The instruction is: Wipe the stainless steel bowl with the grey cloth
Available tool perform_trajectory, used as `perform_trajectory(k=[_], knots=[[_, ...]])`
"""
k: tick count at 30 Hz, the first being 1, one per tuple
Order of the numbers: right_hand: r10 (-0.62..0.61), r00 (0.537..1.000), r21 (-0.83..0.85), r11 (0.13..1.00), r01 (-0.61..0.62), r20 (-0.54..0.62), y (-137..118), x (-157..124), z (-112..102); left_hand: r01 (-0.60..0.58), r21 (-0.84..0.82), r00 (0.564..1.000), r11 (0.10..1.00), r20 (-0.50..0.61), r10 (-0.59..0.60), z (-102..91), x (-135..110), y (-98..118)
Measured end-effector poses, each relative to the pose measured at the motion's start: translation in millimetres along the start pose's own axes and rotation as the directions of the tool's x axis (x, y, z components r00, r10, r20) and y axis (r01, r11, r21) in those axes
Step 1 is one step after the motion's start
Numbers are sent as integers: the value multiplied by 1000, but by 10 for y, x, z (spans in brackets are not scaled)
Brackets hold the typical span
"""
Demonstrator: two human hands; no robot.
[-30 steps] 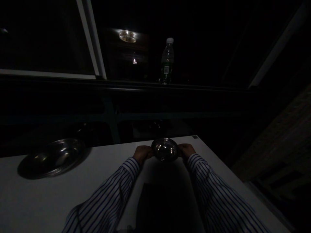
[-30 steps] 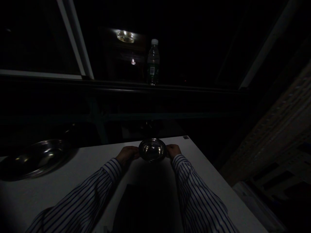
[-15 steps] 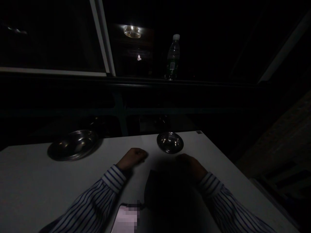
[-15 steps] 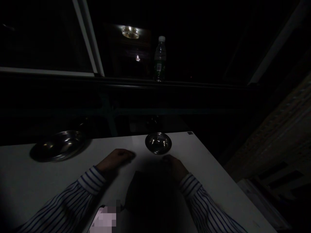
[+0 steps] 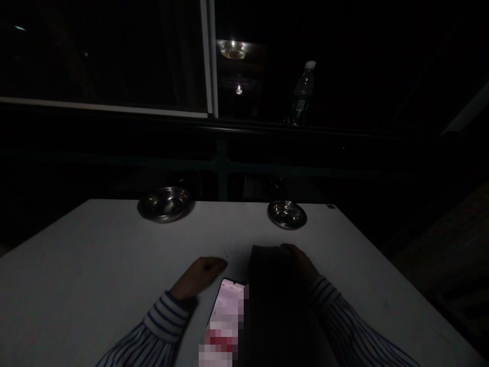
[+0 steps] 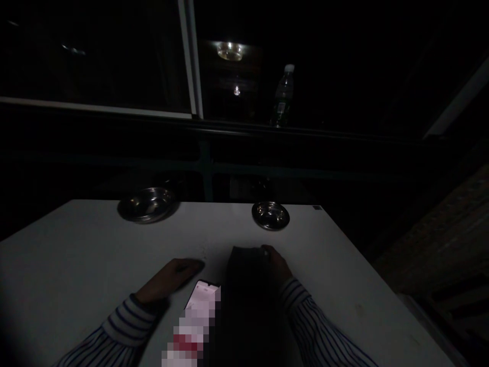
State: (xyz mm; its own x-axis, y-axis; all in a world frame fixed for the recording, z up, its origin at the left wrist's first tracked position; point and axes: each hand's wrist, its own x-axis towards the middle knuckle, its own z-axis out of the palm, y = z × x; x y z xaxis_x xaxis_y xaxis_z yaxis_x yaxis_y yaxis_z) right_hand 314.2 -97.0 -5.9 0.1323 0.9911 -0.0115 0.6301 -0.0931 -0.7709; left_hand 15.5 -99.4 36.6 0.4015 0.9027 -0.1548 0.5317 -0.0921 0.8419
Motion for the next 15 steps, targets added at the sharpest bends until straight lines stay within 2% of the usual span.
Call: perform_trajectory(k=[5, 9, 11, 12, 13, 14, 15], knots=[[35, 996, 0, 999, -35, -76, 37, 44, 17, -61, 38, 998, 997, 0, 61, 80, -91, -43], [61, 989, -97, 993, -74, -138, -23, -142, -81, -47, 74, 999, 996, -17, 48, 112, -150, -34], [21, 980, -173, 983, -56, -200, -110, -329, -92, -41, 61, 999, 997, -16, 42, 126, -171, -32], [-69, 969, -251, 968, 7, -237, -162, -430, -68, -45, 46, 999, 998, -13, 46, 134, -177, -36], [-135, 969, -279, 957, 73, -208, -215, -523, -23, -54, 30, 998, 998, -12, 54, 142, -181, -44], [-163, 978, -267, 956, 123, -130, -269, -600, 40, -65, 13, 998, 998, -13, 65, 150, -182, -54], [-169, 986, -234, 958, 165, 4, -320, -654, 116, -74, -1, 997, 997, -18, 74, 156, -183, -66]])
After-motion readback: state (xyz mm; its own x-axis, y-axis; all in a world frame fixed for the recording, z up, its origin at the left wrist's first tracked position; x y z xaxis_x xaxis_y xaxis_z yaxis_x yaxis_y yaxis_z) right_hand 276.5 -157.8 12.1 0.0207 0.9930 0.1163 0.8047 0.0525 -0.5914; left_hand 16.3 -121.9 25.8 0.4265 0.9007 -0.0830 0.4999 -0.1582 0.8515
